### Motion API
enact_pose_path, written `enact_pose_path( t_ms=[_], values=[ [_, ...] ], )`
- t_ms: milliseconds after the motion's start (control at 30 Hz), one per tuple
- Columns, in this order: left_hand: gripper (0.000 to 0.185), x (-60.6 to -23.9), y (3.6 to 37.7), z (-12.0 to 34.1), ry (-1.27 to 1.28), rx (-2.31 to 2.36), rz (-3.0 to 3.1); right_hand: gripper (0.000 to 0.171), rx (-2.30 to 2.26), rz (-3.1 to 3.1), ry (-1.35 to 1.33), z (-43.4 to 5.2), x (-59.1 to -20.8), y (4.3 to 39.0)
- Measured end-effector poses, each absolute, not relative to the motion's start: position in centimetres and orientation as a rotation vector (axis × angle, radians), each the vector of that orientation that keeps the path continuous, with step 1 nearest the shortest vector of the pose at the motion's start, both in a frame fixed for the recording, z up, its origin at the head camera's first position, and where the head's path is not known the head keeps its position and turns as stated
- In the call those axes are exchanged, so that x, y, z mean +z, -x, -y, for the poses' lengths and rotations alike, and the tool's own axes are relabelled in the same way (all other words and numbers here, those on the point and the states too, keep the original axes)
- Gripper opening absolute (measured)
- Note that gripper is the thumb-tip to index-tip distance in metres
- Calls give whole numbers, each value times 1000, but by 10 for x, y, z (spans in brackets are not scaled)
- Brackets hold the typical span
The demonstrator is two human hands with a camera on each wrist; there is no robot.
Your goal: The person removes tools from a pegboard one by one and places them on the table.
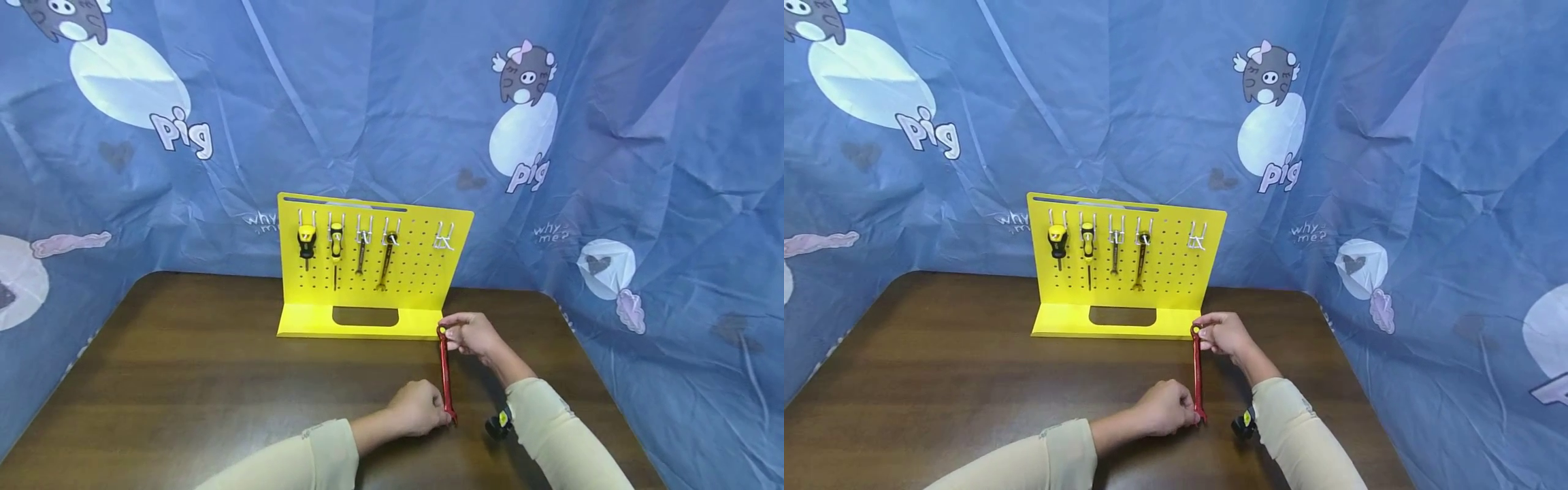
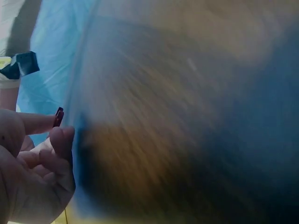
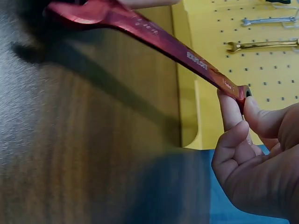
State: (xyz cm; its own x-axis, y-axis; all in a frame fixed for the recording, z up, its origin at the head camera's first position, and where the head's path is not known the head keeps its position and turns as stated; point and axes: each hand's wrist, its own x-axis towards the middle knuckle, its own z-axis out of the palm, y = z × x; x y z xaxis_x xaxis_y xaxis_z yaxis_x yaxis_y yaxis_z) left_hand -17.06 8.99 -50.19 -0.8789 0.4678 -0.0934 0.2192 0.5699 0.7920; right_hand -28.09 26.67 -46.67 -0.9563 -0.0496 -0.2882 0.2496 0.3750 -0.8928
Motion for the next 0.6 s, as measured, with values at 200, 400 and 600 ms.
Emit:
enact_pose_path(
  t_ms=[200, 400, 600],
  values=[
    [37, -502, 169, -94, -573, 966, -2678, 26, -1560, -2400, -196, -265, -477, 279],
    [39, -503, 173, -97, -534, 837, -2736, 23, -1546, -2418, -172, -262, -483, 281],
    [39, -508, 172, -98, -531, 835, -2729, 19, -1490, -2442, -192, -263, -491, 277]
  ],
)
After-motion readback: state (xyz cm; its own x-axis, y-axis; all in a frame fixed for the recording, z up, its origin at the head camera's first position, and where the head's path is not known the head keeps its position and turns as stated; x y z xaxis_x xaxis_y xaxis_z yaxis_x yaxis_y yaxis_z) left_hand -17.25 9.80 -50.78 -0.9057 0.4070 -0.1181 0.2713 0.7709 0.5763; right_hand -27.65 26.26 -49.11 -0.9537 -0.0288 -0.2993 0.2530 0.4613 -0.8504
